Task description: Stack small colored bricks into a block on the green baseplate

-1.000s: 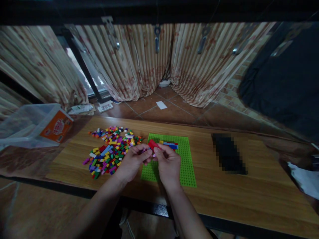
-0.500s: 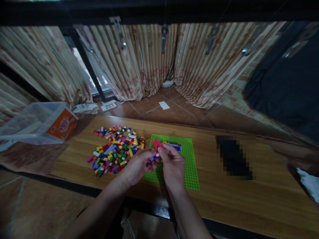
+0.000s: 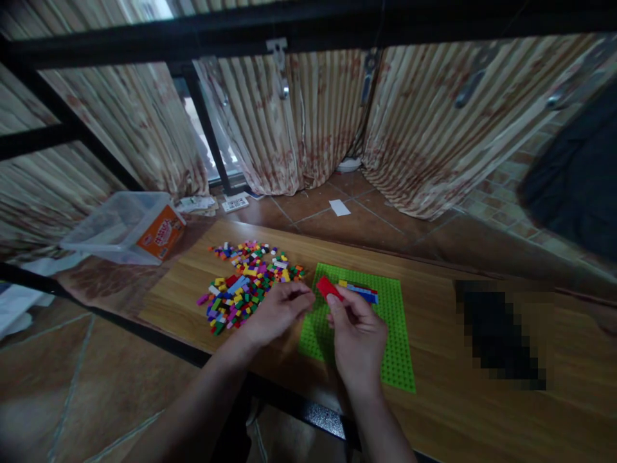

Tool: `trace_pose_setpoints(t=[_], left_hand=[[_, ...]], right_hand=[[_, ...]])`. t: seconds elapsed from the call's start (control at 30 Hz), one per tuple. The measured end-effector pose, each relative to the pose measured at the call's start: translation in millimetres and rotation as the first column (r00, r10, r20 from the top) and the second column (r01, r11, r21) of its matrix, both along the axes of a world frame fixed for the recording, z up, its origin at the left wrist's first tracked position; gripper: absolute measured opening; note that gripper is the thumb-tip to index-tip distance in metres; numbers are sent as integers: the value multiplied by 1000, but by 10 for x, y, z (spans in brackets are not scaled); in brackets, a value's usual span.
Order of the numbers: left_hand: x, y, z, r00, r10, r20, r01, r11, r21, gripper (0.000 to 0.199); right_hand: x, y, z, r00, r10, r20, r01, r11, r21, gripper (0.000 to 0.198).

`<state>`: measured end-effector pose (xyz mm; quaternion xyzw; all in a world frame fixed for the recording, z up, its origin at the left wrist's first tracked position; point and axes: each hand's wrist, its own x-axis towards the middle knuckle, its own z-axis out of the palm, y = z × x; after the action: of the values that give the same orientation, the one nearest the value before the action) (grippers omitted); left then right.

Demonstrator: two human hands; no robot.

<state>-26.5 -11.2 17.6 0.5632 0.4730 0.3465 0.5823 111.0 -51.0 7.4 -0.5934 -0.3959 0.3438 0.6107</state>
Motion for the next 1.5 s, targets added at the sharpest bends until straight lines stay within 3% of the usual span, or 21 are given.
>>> trace_pose_setpoints(t=[0.1,0.17,0.37,0.53,0.83,1.07,1.2,1.37,1.5], left_hand=[[-244,109,-16,918,189,-349,-108,965,239,20],[-367,148,-14,825,264,-500,-115,944,309,21],[-470,166,7,676,303,-672,-37,925,379,21],[-471,172,5,649,297,-701,-17,926,377,16],[-503,184,-24,625,321,-712,-48,926,375,15],[-540,192,-15,677,338,-653,-60,910,409,23],[-592,217,1,714,370,-594,-128,903,409,25],[-779,259,73,706,440,-555,-275,892,357,20],[-1184,214,177,635,489,-598,-398,870,290,28]], right_hand=[[-83,-60,-40,980,54,192,-59,998,20,26],[-135,-77,-76,934,105,340,-123,992,32,23],[-251,-21,-168,742,127,659,-211,976,50,20],[-338,65,-222,663,142,735,-193,981,-15,20],[-415,61,-195,606,236,760,-164,972,-171,17],[-410,64,-160,582,266,768,-145,964,-224,20],[-393,53,-152,599,254,760,-155,967,-201,20],[-343,21,-159,673,207,710,-209,974,-87,24],[-278,3,-176,721,171,671,-216,976,-17,25]])
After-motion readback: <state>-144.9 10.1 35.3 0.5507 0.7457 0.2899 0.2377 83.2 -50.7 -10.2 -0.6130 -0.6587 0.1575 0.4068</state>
